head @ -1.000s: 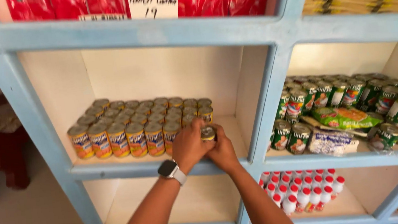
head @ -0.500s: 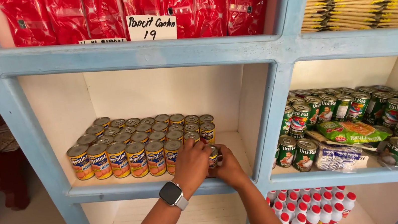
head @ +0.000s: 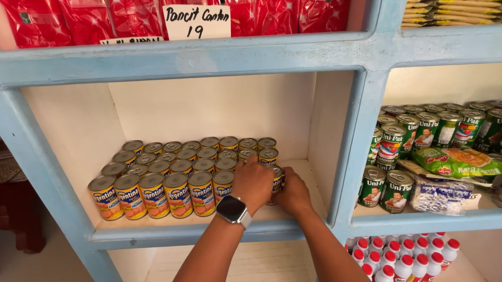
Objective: Organizing and stocking canned goods from a cardboard box onto a store shelf.
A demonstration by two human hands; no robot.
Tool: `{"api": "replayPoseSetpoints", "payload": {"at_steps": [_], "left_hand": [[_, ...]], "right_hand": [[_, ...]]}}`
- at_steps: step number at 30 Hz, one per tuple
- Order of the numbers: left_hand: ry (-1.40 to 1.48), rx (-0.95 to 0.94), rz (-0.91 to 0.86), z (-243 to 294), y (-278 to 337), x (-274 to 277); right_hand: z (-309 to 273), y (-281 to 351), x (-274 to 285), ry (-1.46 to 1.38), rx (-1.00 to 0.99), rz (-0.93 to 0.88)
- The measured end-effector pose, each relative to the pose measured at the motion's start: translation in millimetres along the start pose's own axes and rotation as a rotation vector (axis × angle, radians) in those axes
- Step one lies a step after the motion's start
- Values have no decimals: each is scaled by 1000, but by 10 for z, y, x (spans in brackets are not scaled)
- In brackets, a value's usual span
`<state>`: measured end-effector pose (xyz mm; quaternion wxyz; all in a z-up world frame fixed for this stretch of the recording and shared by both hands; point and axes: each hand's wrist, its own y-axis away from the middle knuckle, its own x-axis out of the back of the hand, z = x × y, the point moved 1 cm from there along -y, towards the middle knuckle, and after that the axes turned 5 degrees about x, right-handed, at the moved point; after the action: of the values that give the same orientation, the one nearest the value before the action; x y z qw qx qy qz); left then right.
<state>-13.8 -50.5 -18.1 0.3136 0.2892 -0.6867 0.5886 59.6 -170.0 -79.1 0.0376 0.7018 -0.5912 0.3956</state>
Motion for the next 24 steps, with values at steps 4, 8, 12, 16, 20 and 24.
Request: {"api": "replayPoseSetpoints", "payload": {"at_steps": [4,8,12,16,20,24], "left_hand": [[-43,14,-72,-29,-117,-118],[-79,27,-97,-45,-177,-180],[-47,39,-86,-72,-202,-195],[-38,54,-131,-60,-220,-217],[-85,43,-120,-6,-225,-215],[-79,68,-129,182,-41,-104]], "right_hand": [[15,-71,-38,71,6,48],[36,-142,-81,102,17,85],[30,-135,-89,48,8,98],[-35,-103,-51,-10,-9,90],[41,-138,-110,37,22,105],[288,-246,-226,0,-7,93]]}}
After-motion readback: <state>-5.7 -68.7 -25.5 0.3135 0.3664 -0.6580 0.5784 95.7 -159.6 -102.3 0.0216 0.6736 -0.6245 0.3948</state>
